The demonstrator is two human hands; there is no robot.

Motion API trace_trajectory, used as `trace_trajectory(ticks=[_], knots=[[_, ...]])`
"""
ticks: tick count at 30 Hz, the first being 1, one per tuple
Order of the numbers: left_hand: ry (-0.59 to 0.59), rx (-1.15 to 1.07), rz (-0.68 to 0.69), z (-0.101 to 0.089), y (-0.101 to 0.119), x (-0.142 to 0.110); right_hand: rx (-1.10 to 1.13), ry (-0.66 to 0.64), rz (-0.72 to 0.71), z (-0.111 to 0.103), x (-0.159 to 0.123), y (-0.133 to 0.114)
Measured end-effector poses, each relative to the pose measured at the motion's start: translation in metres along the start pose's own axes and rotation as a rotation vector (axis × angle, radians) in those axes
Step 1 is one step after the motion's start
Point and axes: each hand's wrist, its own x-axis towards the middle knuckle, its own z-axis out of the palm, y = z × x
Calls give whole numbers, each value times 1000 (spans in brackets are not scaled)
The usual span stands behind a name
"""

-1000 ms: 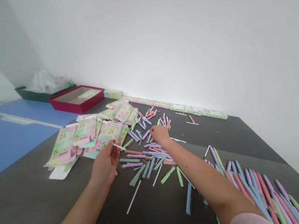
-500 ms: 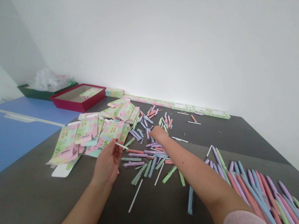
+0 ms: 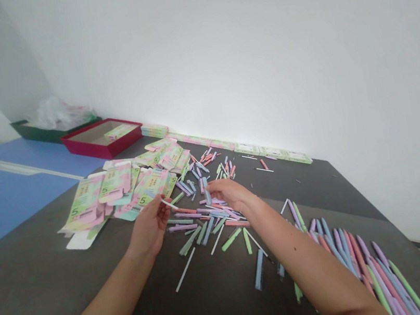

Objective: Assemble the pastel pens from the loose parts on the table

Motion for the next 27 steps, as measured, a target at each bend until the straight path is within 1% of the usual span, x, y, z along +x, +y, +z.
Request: trace_trajectory(ticks=[4,6,10,12,14,16,18,19,20,22,24,27], knots=[[-35,24,-35,1,-3,-1,156,-66,58,2,-37,3],[-35,38,-49,2,-5,-2,221,-84,118,3,-50,3],[-46,55,-53,2,-8,-2,381,-97,231,3,-67,-2],[-43,59,-54,2,-8,-1,424,-86,248,4,-73,-3],[-47,60,-59,2,-8,-2,416,-82,207,5,-78,0],[-76,67,-76,2,-8,-3,310,-77,63,9,-84,5],[-132,98,-112,4,-9,-6,130,-65,-102,14,-91,14],[-168,122,-142,5,-10,-8,42,-62,-153,17,-95,18],[-207,147,-180,6,-11,-11,-27,-64,-172,19,-99,23],[-287,186,-273,8,-15,-17,-95,-66,-159,23,-106,31],[-355,214,-363,10,-20,-23,-116,-47,-153,25,-111,37],[-429,256,-439,12,-29,-31,-137,-15,-182,24,-111,44]])
